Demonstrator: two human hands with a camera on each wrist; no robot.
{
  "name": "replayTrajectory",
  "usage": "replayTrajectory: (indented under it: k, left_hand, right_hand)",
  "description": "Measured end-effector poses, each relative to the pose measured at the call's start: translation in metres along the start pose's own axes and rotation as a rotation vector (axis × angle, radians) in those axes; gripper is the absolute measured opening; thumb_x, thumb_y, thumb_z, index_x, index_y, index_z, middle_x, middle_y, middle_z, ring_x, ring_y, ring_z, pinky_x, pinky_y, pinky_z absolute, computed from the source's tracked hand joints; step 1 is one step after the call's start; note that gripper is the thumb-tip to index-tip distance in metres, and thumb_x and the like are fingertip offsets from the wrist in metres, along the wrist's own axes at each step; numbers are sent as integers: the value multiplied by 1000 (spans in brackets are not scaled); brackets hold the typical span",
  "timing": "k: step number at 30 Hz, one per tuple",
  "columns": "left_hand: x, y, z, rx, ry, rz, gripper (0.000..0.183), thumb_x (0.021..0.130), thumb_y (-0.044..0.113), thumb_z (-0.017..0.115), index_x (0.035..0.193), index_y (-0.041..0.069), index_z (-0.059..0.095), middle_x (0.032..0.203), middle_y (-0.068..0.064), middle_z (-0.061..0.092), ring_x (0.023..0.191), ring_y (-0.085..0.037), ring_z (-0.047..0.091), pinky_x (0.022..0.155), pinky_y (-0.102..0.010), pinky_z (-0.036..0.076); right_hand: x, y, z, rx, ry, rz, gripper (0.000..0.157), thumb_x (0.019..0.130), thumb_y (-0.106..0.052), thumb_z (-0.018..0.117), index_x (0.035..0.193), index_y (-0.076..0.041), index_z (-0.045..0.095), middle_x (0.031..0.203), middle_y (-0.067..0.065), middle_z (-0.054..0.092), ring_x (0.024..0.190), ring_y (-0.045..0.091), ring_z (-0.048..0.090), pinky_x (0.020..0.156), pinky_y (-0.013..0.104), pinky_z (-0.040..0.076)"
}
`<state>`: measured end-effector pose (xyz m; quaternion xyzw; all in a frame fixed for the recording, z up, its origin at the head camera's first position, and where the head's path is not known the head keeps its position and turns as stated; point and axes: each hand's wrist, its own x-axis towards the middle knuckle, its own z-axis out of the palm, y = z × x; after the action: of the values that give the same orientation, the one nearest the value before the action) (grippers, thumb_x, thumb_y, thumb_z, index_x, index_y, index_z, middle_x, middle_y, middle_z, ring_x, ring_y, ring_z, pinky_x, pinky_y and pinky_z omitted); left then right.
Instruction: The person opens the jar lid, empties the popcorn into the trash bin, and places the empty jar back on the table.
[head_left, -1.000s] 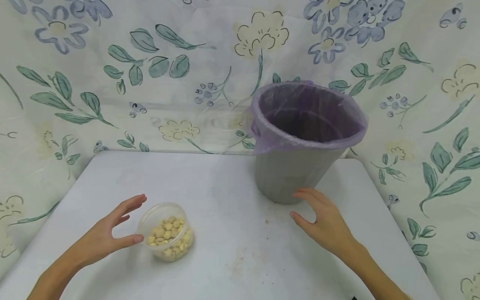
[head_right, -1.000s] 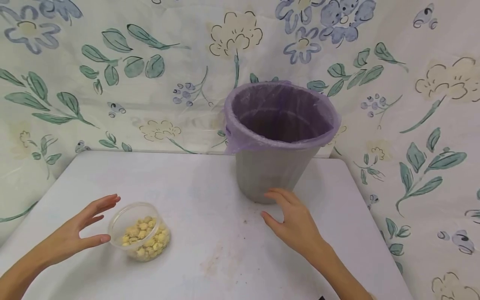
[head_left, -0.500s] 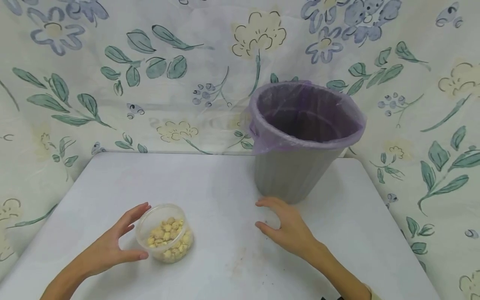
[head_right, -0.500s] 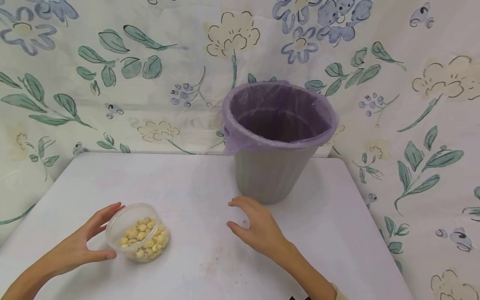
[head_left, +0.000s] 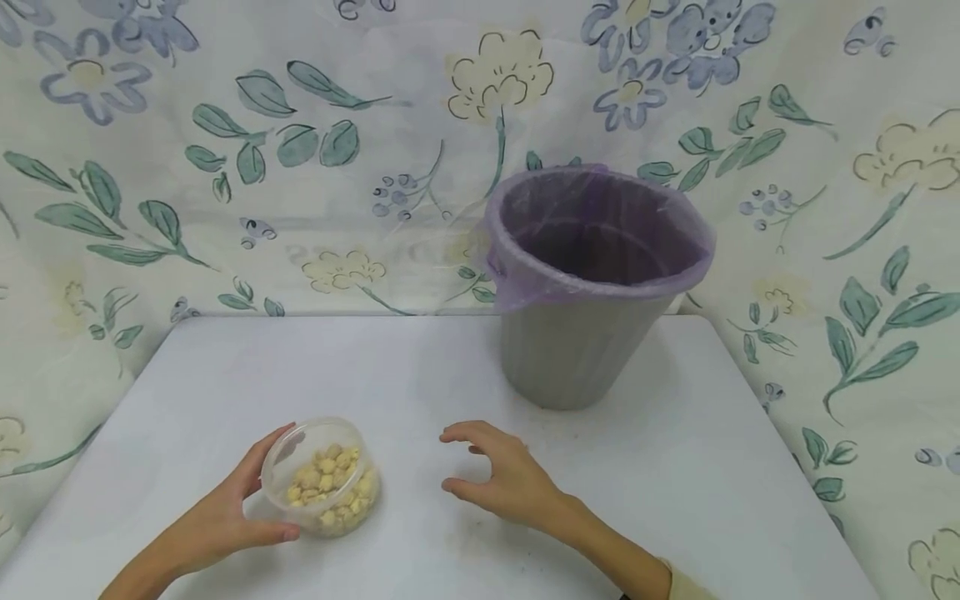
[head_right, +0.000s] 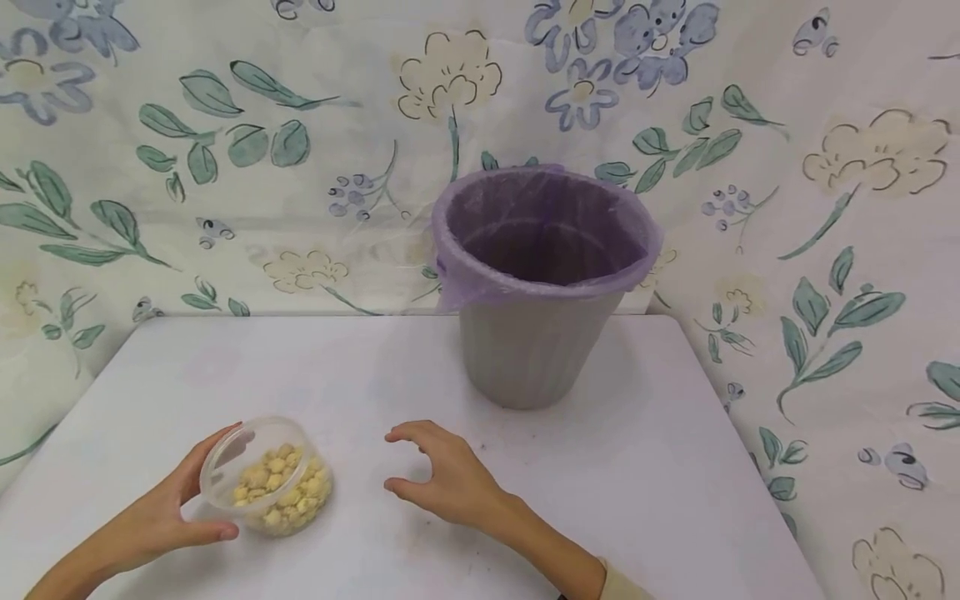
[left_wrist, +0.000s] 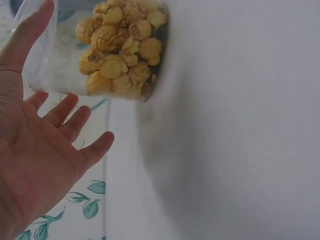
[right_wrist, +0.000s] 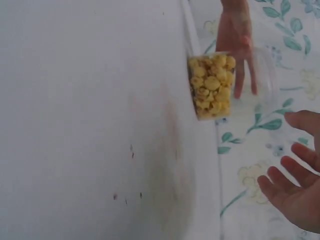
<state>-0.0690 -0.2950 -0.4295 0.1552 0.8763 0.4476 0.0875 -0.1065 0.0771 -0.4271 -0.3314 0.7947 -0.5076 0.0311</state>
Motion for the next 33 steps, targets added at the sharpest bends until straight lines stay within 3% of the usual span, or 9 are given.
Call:
replayTrajectory:
  k: [2, 6, 12, 17, 19, 21, 24, 31, 33]
  left_hand:
    - [0, -2, 3, -13, -6, -16, 108, 78, 7, 82, 160, 18, 11, 154, -20, 25, 129, -45, 37, 84, -79, 34]
    - [-1, -6, 9, -47, -17, -38, 106, 79, 7, 81, 158, 14, 11, 155, -24, 25, 134, -44, 31, 87, -82, 28]
    - [-2, -9, 16, -77, 0, -33, 104, 80, 6, 82, 158, 14, 14, 155, -23, 26, 127, 14, 26, 91, -78, 30]
    - [0, -13, 21, -35, 32, 26, 103, 79, 3, 82, 158, 11, 15, 154, 5, 30, 124, 20, 28, 94, -35, 46]
    - [1, -13, 23, -48, 38, 35, 103, 80, 2, 81, 158, 10, 14, 151, 17, 28, 125, 19, 27, 96, -38, 46]
    - [3, -11, 25, -73, 42, 9, 102, 82, 4, 80, 158, 13, 13, 148, 23, 28, 124, 21, 27, 97, -56, 45]
    - [4, -8, 28, -111, 48, -24, 100, 84, 6, 79, 158, 13, 13, 151, 10, 33, 122, 21, 27, 90, -77, 36]
    - [7, 0, 31, -158, 15, -84, 95, 86, 8, 77, 158, 13, 15, 150, -2, 36, 118, 15, 39, 87, -30, 48]
    - [9, 2, 33, -169, 9, -68, 95, 86, 7, 78, 157, 11, 16, 151, -6, 36, 119, 14, 40, 86, -29, 48]
  right_hand:
    - [3, 1, 8, 55, -13, 7, 50, 86, -6, 78, 131, -9, 58, 132, 2, 60, 123, 18, 55, 100, 35, 48]
    - [8, 2, 21, 125, -31, 24, 52, 86, -6, 79, 132, -7, 57, 132, 0, 59, 124, 26, 56, 99, 32, 48]
    - [17, 6, 41, 170, -28, 35, 55, 83, -6, 81, 133, -5, 57, 133, 3, 60, 122, 24, 57, 97, 26, 48]
    - [24, 8, 53, 220, -33, 80, 55, 83, -8, 82, 132, -6, 58, 133, 1, 59, 121, 19, 58, 96, 22, 48]
    - [27, 8, 56, 230, -33, 84, 56, 82, -8, 82, 132, -6, 57, 134, 1, 59, 121, 19, 58, 95, 22, 48]
    - [30, 8, 59, 234, -34, 77, 58, 82, -8, 83, 133, -6, 56, 136, 4, 58, 121, 19, 58, 94, 22, 48]
    - [33, 6, 62, 227, -37, 71, 60, 82, -7, 83, 135, -6, 55, 137, 3, 57, 122, 18, 58, 93, 21, 48]
    - [38, 1, 68, 191, -61, 76, 65, 81, -10, 84, 137, -9, 51, 138, 1, 55, 121, 15, 57, 92, 20, 48]
    - [38, 0, 68, 183, -63, 82, 66, 81, -10, 84, 137, -10, 50, 137, 2, 55, 121, 14, 57, 92, 19, 48]
